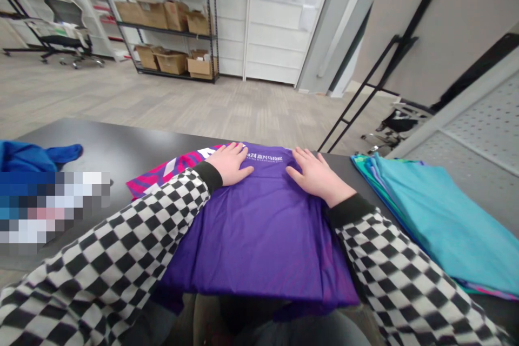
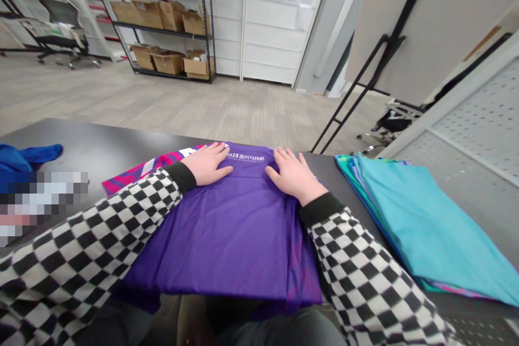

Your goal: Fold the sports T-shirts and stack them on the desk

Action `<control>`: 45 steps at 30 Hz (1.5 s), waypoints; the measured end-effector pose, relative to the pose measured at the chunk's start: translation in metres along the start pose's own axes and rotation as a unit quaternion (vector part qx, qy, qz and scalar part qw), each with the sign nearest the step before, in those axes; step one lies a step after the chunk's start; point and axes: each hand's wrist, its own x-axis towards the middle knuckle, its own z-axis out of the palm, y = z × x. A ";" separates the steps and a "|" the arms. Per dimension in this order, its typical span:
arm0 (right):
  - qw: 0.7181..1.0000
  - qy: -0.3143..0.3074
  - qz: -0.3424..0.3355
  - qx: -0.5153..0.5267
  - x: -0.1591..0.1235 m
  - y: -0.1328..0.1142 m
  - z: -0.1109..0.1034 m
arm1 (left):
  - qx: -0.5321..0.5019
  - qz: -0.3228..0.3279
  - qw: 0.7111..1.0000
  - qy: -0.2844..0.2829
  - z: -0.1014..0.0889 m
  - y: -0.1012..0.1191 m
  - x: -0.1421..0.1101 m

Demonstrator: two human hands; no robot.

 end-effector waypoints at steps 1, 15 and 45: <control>1.000 -0.019 0.002 -0.004 -0.002 0.004 -0.002 | -0.002 -0.010 1.000 -0.016 0.001 0.000 -0.001; 0.963 -0.149 0.212 0.070 -0.045 0.111 -0.068 | 0.006 -0.007 0.999 -0.037 0.015 -0.017 0.002; 0.944 0.152 0.291 -0.029 -0.034 0.128 -0.053 | 0.016 -0.010 0.999 -0.038 0.015 -0.020 0.004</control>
